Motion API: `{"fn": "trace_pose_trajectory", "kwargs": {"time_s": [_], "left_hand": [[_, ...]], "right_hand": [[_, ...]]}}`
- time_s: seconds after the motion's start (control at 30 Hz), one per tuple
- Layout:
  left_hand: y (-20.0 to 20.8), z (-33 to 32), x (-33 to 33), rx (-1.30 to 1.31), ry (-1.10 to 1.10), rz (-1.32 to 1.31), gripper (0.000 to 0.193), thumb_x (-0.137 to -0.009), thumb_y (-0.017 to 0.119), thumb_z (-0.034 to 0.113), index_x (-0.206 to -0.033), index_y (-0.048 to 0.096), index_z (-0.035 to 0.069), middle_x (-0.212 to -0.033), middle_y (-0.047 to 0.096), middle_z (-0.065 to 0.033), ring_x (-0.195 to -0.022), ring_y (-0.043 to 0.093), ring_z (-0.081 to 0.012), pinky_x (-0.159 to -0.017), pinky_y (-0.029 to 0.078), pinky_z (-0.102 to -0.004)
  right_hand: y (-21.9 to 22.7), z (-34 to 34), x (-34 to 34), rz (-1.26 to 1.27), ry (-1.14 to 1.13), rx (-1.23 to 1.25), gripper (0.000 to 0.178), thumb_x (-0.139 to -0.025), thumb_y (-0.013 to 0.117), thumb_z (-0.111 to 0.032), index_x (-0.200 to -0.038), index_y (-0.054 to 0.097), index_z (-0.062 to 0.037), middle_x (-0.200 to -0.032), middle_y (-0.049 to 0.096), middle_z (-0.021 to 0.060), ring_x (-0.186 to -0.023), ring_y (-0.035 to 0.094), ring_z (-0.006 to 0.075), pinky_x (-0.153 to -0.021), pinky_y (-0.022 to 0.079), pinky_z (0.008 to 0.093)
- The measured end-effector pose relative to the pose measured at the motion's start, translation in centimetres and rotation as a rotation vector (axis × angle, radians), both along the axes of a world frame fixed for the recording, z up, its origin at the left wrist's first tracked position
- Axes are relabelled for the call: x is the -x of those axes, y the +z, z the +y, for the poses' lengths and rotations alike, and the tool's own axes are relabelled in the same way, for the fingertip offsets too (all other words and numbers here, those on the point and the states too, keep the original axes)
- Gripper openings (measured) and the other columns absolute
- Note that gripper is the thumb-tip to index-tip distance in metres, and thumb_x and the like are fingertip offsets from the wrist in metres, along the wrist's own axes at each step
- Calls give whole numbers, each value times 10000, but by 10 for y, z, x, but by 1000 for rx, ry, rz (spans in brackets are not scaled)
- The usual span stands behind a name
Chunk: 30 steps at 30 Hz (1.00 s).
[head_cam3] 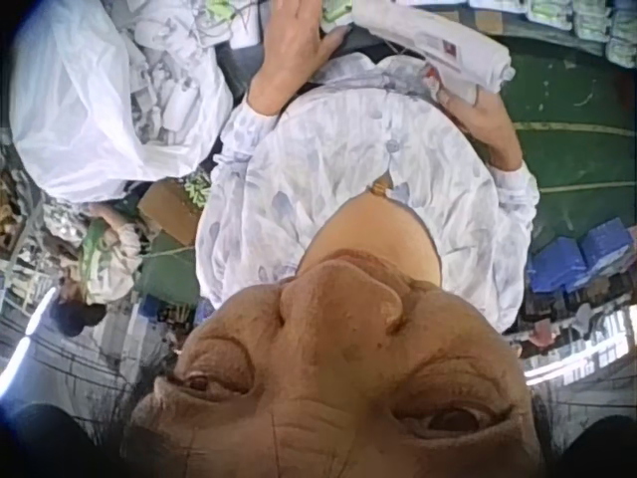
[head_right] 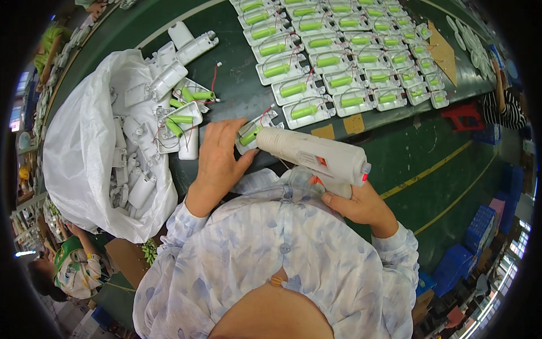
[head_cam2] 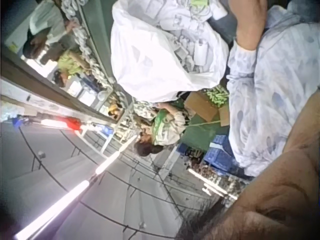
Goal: The person assembles small electronic battery packs by placing batteries into plastic casings and securing them with a hot glue gun.
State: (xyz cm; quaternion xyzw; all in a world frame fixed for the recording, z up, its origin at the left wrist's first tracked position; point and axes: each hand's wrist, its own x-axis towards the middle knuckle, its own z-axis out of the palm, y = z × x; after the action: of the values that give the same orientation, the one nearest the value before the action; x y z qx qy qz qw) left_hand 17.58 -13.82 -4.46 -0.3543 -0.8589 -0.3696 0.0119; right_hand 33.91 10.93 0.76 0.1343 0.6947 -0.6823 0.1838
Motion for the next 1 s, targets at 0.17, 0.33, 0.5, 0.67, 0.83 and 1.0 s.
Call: {"fn": "trace_pose_trajectory", "kwargs": {"time_s": [0.17, 0.33, 0.5, 0.67, 0.83, 1.0], "left_hand": [[13, -4, 3, 40, 7, 8, 588, -639, 806, 62, -1178, 578, 11, -1056, 606, -176, -976, 555, -375, -843, 471, -430], [72, -24, 47, 130, 67, 81, 553, -658, 796, 76, -1173, 606, 15, -1058, 630, -158, -967, 599, -338, -859, 487, -405], [82, -5, 173, 222, 162, 373, 519, -716, 793, 139, -1192, 614, 33, -1094, 657, -135, -1010, 606, -314, -892, 484, -395], [37, 27, 282, 402, 191, 252, 511, -757, 781, 217, -1219, 621, 71, -1172, 665, -111, -1098, 601, -294, -957, 477, -395], [17, 48, 312, 568, 178, 124, 522, -760, 788, 225, -1235, 620, 88, -1228, 653, -91, -1145, 586, -285, -979, 473, -392], [15, 38, 317, 423, 110, 166, 486, -767, 787, 207, -1212, 631, 89, -1210, 650, -102, -1118, 598, -287, -967, 474, -385]], "right_hand": [[6, 7, 11, -62, -35, 177, 486, -813, 657, -186, -1241, 538, 9, -1019, 608, 94, -590, 507, 87, -547, 418, 227], [-15, 15, 35, 110, -125, 541, 620, -785, 703, -247, -1281, 455, 31, -1124, 584, 217, -506, 522, 137, -478, 437, 269], [-32, -4, 65, 229, -228, 889, 690, -759, 664, -254, -1330, 424, 51, -1236, 562, 240, -519, 526, 148, -462, 463, 287], [-24, -17, 79, 240, -257, 894, 716, -751, 678, -272, -1337, 418, 48, -1264, 553, 236, -531, 527, 147, -478, 470, 297], [-20, -17, 76, 195, -314, 779, 715, -759, 685, -286, -1335, 422, 44, -1268, 552, 238, -555, 539, 145, -499, 462, 287], [-20, -17, 86, 189, -343, 771, 701, -761, 685, -285, -1331, 424, 28, -1268, 551, 242, -560, 543, 148, -501, 461, 284]]}}
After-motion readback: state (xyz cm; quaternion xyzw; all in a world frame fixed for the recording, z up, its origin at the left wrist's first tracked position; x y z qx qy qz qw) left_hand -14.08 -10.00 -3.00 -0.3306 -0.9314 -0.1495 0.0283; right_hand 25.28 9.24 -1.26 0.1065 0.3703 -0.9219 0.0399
